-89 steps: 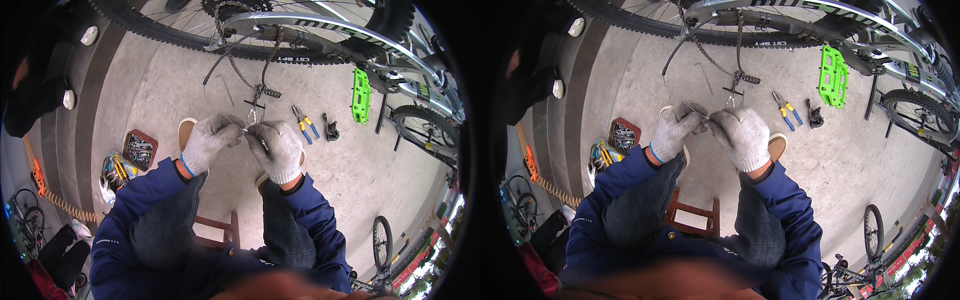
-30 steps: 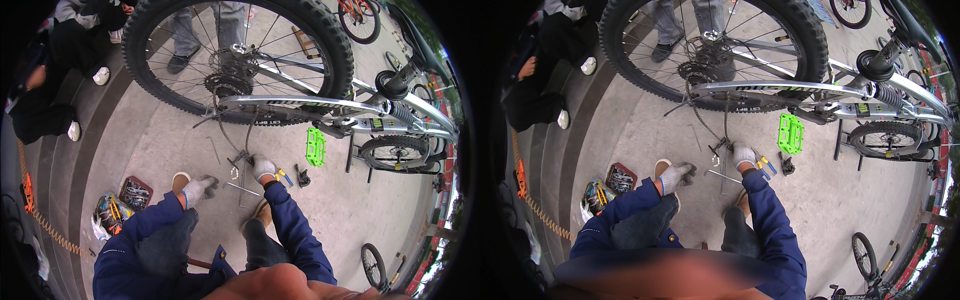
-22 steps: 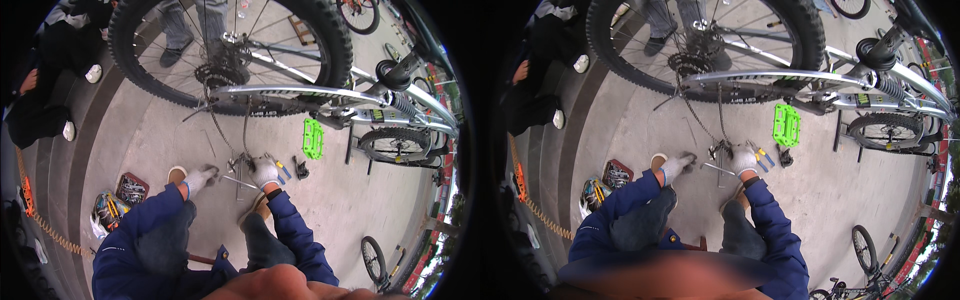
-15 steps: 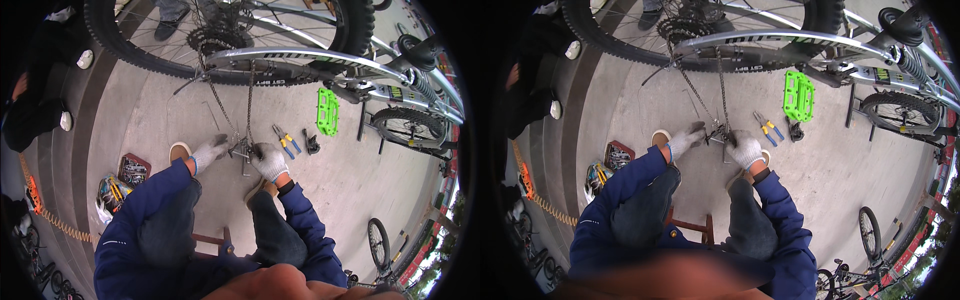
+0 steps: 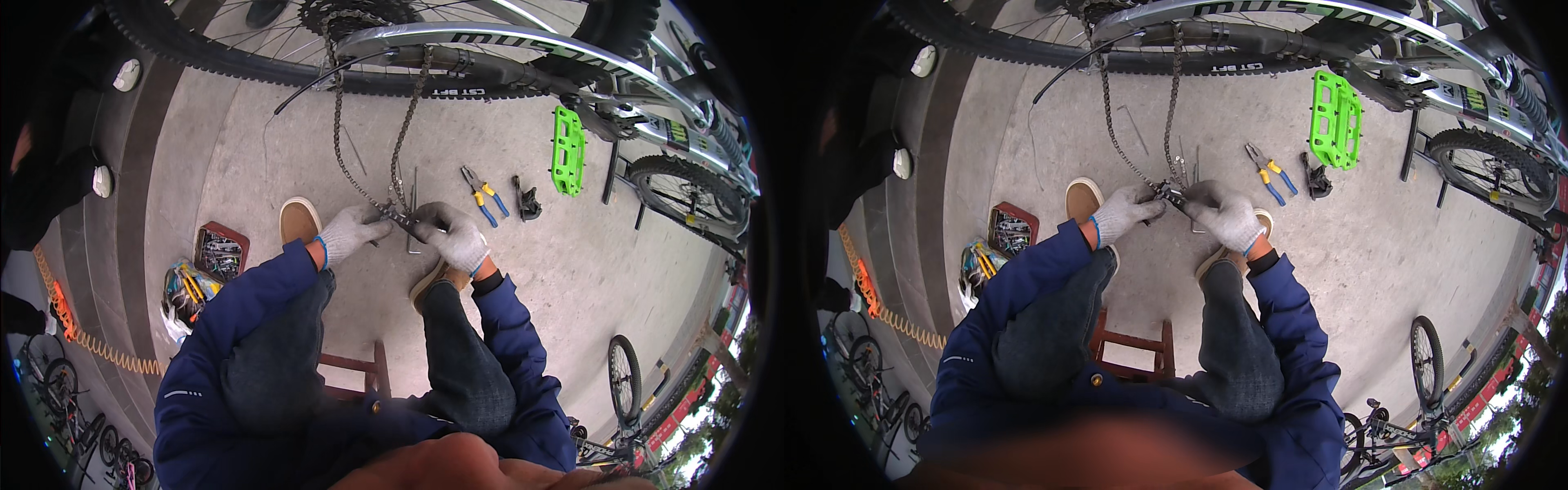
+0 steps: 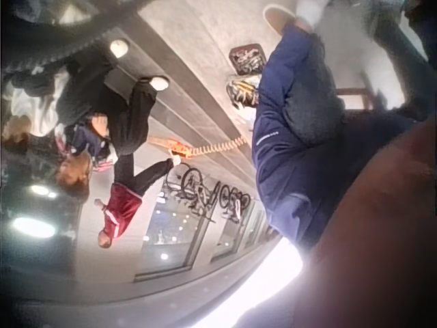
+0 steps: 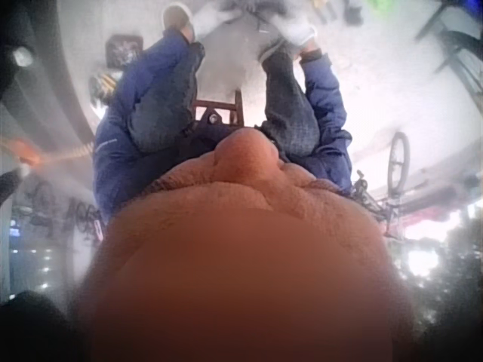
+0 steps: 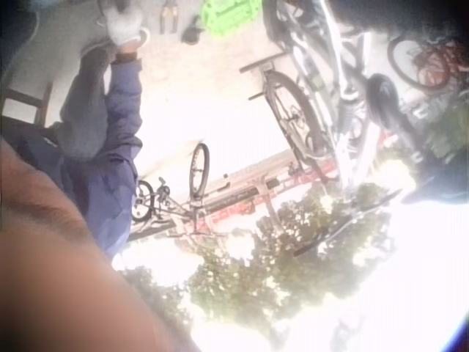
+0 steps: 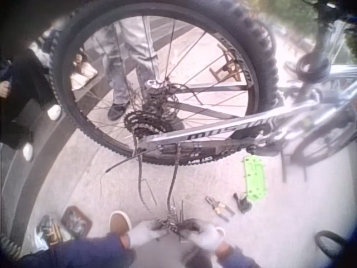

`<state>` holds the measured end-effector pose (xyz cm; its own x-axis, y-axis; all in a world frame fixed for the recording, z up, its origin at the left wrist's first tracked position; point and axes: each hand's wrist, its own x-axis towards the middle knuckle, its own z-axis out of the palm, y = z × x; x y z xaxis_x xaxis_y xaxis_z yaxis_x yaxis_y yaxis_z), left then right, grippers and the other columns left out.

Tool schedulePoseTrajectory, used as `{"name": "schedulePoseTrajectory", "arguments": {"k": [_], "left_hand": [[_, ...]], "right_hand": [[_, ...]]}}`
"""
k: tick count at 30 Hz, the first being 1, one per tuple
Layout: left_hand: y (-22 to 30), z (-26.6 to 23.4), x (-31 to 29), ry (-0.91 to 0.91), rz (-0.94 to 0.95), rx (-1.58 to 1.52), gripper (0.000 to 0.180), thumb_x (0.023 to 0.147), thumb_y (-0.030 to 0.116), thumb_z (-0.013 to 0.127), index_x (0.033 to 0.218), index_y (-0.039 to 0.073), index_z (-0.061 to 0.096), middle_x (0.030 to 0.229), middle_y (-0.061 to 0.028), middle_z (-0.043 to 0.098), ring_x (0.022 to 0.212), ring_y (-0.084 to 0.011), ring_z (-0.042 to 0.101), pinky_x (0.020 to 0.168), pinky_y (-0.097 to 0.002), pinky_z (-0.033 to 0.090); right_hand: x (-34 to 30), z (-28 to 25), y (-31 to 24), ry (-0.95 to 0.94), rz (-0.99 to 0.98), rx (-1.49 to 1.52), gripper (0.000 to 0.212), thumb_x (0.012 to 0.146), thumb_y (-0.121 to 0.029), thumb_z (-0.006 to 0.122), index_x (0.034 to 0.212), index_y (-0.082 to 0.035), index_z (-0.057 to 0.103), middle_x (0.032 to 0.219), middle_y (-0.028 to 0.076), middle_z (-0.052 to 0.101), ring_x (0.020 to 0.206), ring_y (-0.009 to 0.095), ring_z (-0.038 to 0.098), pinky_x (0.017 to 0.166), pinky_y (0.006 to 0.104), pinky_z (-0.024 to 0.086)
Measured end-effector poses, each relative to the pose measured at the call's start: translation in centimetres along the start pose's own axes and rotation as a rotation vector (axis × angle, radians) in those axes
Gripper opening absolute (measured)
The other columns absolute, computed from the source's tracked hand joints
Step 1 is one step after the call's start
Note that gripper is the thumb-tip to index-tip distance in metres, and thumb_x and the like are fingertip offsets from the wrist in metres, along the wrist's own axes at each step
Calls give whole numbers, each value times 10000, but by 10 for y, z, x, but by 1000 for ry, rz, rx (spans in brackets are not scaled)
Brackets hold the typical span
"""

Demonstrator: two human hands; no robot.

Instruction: The person uses a chain tool to remove a link from a bicycle chain, then routes the chain through the rear derailleur and around the cassette. They adjust the derailleur and spin the rear wheel to test the chain movement.

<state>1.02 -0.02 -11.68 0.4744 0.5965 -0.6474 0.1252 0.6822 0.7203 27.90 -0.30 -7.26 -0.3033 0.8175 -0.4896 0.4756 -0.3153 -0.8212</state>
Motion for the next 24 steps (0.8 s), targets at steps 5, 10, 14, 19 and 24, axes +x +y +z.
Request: {"name": "schedulePoseTrajectory", "arguments": {"k": [5,10,14,19,24], "left_hand": [[8,1,-10,16,-10,-28,268,1043,272,709,1042,8,664,902,-20,646,811,-123,571,759,-306,489],[12,1,-14,30,-21,-12,300,1035,269,713,1066,-27,676,915,-44,667,833,-133,593,770,-315,508],[13,0,-13,119,6,90,392,1001,292,750,1132,-73,693,949,-79,704,857,-149,619,804,-333,536],[11,0,-12,283,74,309,500,925,335,825,1147,-97,704,959,-140,740,863,-177,658,801,-361,556],[15,-1,-13,423,2,562,506,878,338,889,1096,-80,705,860,-106,717,773,-150,652,710,-341,554]], "right_hand": [[16,17,27,20,331,706,473,1137,-321,548,1412,59,604,1245,129,729,1092,237,711,977,356,578],[15,21,32,-211,401,1069,498,1130,-301,564,1486,47,570,1276,120,729,1117,208,699,938,341,592],[14,22,29,58,354,997,662,1049,-208,686,1570,107,426,1309,172,706,1093,238,699,913,340,597],[17,26,36,200,398,906,764,987,-161,715,1627,56,359,1253,144,703,1010,212,692,825,323,587],[14,21,37,349,480,907,748,992,-160,712,1640,-46,354,1083,62,661,840,156,629,739,320,571]]}}
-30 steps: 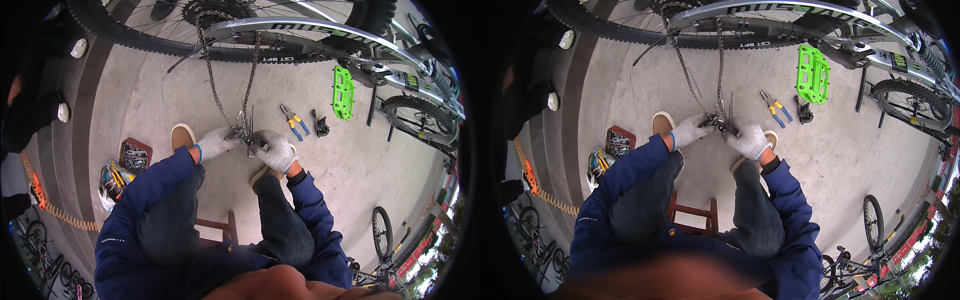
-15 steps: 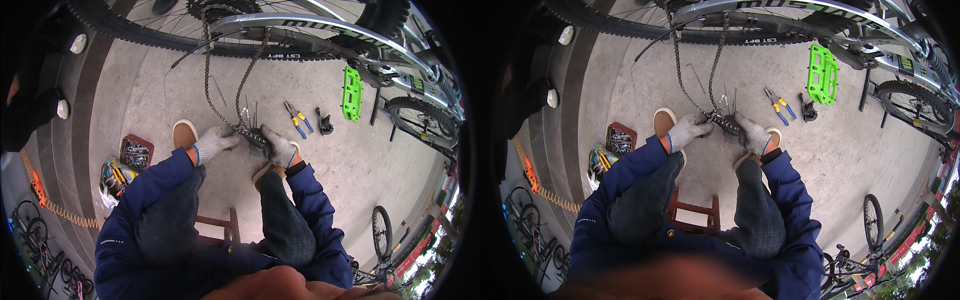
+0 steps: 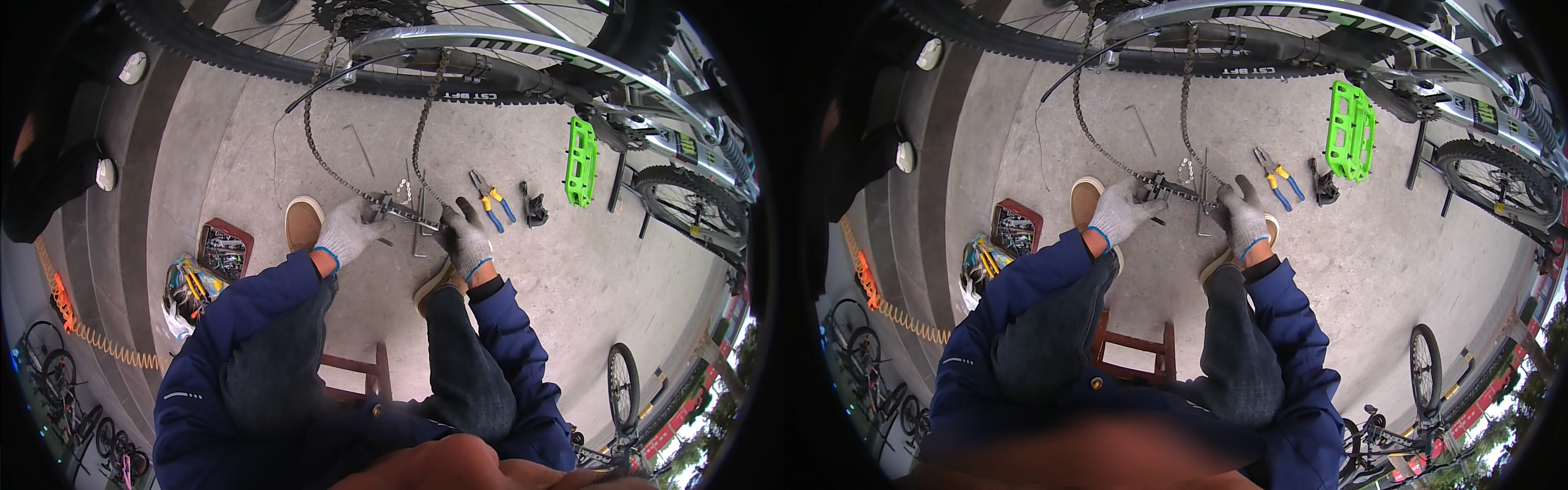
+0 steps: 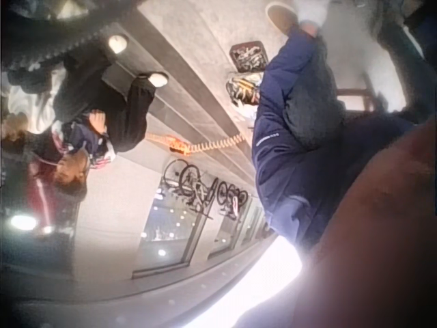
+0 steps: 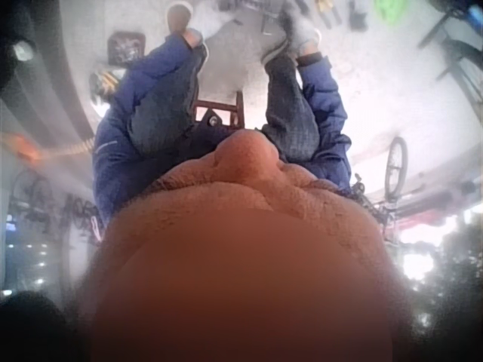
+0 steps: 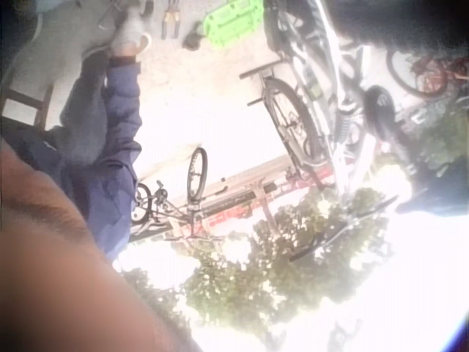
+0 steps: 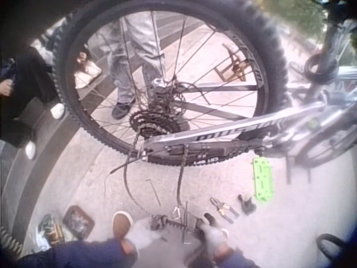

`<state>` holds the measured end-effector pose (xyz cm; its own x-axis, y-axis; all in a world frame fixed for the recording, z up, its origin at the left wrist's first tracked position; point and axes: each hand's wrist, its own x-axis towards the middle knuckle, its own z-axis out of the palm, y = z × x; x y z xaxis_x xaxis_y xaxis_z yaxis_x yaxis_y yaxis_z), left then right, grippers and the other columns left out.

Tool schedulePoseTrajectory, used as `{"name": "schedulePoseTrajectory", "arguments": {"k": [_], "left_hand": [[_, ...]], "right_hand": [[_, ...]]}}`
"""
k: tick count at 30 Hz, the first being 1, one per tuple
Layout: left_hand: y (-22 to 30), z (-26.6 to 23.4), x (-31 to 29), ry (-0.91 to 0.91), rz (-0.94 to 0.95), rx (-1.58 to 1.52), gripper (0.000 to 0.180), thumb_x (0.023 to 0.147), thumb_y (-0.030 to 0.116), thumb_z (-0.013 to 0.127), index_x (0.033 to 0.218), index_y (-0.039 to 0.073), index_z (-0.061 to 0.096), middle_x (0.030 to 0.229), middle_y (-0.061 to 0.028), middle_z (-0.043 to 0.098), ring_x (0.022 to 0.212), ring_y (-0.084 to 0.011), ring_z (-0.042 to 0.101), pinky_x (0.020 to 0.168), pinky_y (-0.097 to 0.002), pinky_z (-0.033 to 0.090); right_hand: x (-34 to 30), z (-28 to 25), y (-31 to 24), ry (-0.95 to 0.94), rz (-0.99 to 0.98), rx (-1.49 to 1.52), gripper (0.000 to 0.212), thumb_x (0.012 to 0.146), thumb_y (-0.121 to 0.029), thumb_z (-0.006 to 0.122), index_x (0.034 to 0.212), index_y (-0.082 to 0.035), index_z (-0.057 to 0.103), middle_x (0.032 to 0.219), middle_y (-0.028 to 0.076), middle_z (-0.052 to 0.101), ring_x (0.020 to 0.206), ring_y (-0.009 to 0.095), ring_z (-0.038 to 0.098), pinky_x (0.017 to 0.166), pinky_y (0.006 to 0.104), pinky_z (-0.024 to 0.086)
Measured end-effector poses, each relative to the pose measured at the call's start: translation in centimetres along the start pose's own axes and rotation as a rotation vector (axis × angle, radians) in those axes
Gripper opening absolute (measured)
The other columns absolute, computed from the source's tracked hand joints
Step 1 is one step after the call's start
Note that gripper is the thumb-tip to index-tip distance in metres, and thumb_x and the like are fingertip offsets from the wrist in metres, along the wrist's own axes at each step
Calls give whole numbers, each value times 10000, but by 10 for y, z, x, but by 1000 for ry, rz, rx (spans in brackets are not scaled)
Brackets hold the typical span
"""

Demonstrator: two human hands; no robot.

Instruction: The person uses a chain tool to remove a link from a bicycle chain, then routes the chain through the rear derailleur and around the cassette. They adjust the derailleur and spin the rear wheel to test the chain movement.

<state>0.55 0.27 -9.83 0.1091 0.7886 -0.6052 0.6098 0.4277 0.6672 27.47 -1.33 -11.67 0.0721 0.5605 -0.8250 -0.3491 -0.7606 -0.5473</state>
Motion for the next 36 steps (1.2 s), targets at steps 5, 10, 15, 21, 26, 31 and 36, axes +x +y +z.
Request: {"name": "schedulePoseTrajectory", "arguments": {"k": [5,10,15,21,26,31,36], "left_hand": [[11,-5,0,2,-12,-121,486,887,339,892,1058,-71,697,831,-81,694,769,-146,673,683,-323,562],[18,-2,-9,-68,-41,-597,459,951,267,841,1160,-96,655,976,-117,715,851,-170,715,737,-319,618],[20,-4,-7,-202,-99,-603,476,977,188,802,1264,-145,621,1109,-186,752,918,-202,763,789,-328,641],[33,-7,-13,-247,-34,-703,330,984,152,777,1117,-134,681,1029,-168,767,847,-188,755,781,-332,644],[35,5,-15,-104,-5,-788,363,976,173,794,1156,-118,673,1042,-160,765,903,-187,746,758,-337,628],[29,10,-12,-67,67,-629,409,992,171,779,1265,-87,618,1150,-157,747,1012,-190,728,858,-342,605],[30,16,-12,-36,50,-557,334,1046,111,700,1325,-37,594,1236,-123,714,1104,-165,682,964,-336,575]], "right_hand": [[-13,5,-19,98,-188,20,815,953,-208,775,1631,-4,371,978,58,617,706,119,610,598,275,527],[-17,11,-45,165,-416,-167,786,970,-205,763,1623,0,377,991,61,610,698,113,606,624,284,571],[-11,17,-49,44,-657,-30,859,1036,-175,699,1694,-10,172,1224,142,674,1059,236,723,844,373,658],[-10,8,-21,72,-383,91,860,1047,-127,672,1699,-32,119,1395,223,602,1077,315,724,880,440,658],[-16,2,-2,-107,-267,-163,568,1103,-284,613,1531,25,402,1224,196,692,1035,291,737,863,427,652],[-42,34,16,-490,-59,-138,498,1111,-397,608,1361,31,557,1075,137,719,951,210,733,802,380,629],[-50,62,12,-275,-159,-116,444,1092,-325,661,1350,25,567,1065,117,711,914,186,731,780,328,619]]}}
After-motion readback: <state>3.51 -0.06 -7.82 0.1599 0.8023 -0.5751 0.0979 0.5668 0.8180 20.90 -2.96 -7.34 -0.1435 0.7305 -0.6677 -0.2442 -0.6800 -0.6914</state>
